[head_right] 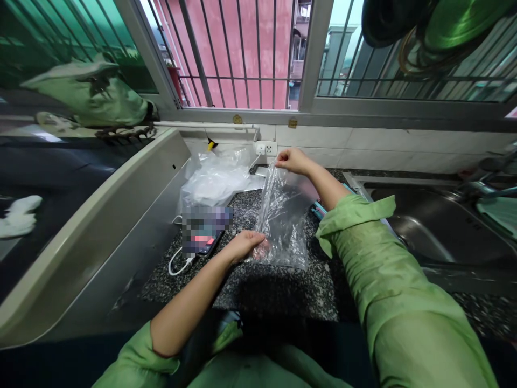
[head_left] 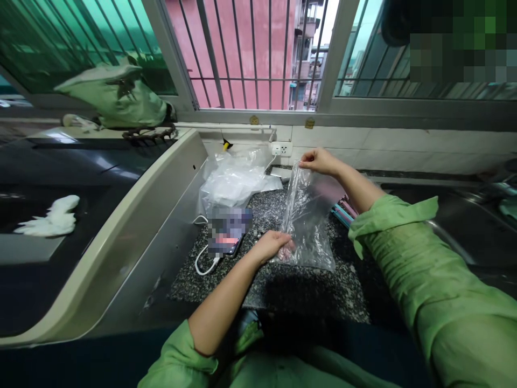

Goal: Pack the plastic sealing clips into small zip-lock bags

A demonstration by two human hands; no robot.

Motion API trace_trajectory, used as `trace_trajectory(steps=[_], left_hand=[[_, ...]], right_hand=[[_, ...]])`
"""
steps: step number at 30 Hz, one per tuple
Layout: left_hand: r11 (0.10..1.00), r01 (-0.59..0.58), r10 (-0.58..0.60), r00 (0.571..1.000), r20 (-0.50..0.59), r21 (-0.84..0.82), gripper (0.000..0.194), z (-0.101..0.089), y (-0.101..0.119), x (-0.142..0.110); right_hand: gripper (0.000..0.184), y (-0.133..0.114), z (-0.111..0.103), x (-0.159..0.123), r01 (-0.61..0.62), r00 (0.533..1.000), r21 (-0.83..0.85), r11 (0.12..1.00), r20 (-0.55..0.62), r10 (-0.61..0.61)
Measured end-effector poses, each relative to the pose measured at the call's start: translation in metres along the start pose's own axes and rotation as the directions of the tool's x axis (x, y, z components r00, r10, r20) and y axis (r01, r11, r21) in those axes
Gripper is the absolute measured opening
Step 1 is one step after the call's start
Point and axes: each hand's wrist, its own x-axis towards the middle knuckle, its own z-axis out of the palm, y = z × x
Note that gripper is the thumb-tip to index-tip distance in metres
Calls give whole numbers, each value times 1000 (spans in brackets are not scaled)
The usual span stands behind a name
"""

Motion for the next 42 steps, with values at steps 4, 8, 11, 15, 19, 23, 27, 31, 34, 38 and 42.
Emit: trace_trajectory(steps=[4, 8, 11, 15, 19, 23, 27, 31, 34, 38, 42], left_hand=[[978, -158, 135, 977, -168, -137, 38, 3, 13, 9], [946, -281, 208, 908, -363, -160, 25, 4, 28, 30], [945, -281, 194, 893, -406, -166, 19, -2, 28, 36], [916, -267, 142, 914, -379, -300, 18, -14, 24, 29], [903, -217, 86, 937, -338, -371, 18, -16, 27, 24], [888, -218, 97, 949, -299, -406, 20, -13, 30, 23], [861, -246, 131, 953, -275, -445, 20, -13, 30, 20], [831, -266, 157, 955, -253, -488, 22, -17, 32, 16], [831, -279, 178, 953, -244, -482, 25, -19, 33, 16], [857, -321, 188, 923, -336, -404, 24, -20, 29, 20], [904, -278, 96, 873, -477, -327, 37, -18, 24, 20]], right_hand=[[19, -11, 6, -5, 1, 993, 62, 998, 116, -8], [13, -20, 14, -6, 53, 997, -14, 999, 62, -52], [19, -11, 10, -19, -30, 966, -116, 993, -257, -1], [13, 19, 8, -71, -202, 884, -76, 976, -443, 149], [21, 42, 36, -128, -394, 901, 204, 896, -109, 420], [23, 45, 75, -144, -556, 812, 523, 646, 177, 556], [26, 45, 92, -134, -581, 777, 686, 438, 308, 549], [29, 44, 95, -129, -615, 779, 681, 397, 445, 442], [31, 42, 95, -134, -573, 816, 677, 462, 421, 397], [30, 37, 87, -144, -384, 906, 645, 661, 123, 406], [29, 35, 77, -154, -269, 909, 583, 767, -109, 402]])
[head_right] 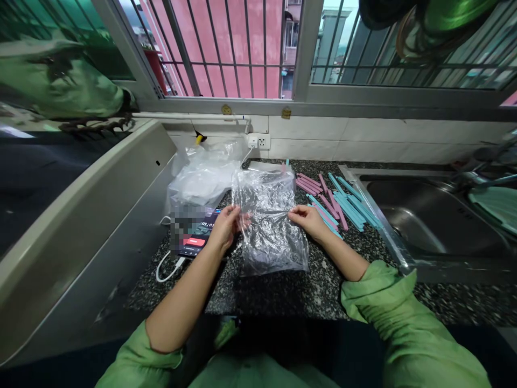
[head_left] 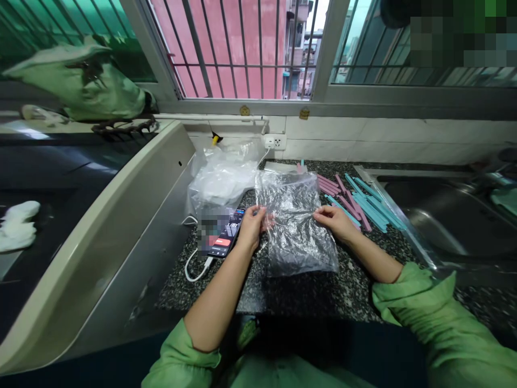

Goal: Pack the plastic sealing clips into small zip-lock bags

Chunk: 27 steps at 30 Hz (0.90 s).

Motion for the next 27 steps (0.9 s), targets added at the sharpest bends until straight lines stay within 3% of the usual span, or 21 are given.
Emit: trace_trajectory(steps=[3, 5, 9, 12, 14, 17, 19, 21, 22, 24, 27], left_hand=[[997, -76, 76, 997, -3, 30, 67, 0, 0, -5], [987, -150, 147, 987, 64, 57, 74, -1, 0, -7], [933, -292, 250, 947, 202, 210, 59, -2, -2, -9], [817, -417, 358, 908, 216, 399, 39, -3, -4, -9], [731, -478, 428, 877, 218, 487, 31, -5, -3, -9], [607, -555, 514, 820, 251, 568, 23, -6, 0, -12], [513, -599, 568, 774, 280, 615, 17, -5, 4, -15], [446, -633, 615, 731, 297, 632, 12, -5, 7, -17], [444, -649, 619, 721, 312, 618, 11, -5, 9, -19], [510, -653, 544, 749, 378, 560, 10, -4, 13, -21], [661, -579, 312, 790, 527, 477, 12, -3, 18, -26]], right_hand=[[28, -3, -5, -3, 43, 995, -32, 999, -90, -46], [26, -5, -9, -3, 68, 990, -67, 995, -118, -76], [22, -9, -16, -4, 123, 980, -169, 978, -134, -147], [18, -12, -21, -5, 217, 955, -275, 936, -136, -262], [15, -13, -22, -7, 328, 908, -350, 877, -137, -395], [9, -16, -22, -10, 485, 773, -469, 739, -166, -612], [6, -19, -22, -13, 530, 686, -550, 646, -169, -707], [5, -25, -22, -16, 558, 630, -598, 576, -147, -762], [5, -29, -22, -16, 572, 618, -600, 559, -132, -775], [7, -39, -23, -16, 599, 628, -570, 563, -102, -771], [8, -59, -22, -15, 620, 712, -516, 591, 52, -701]])
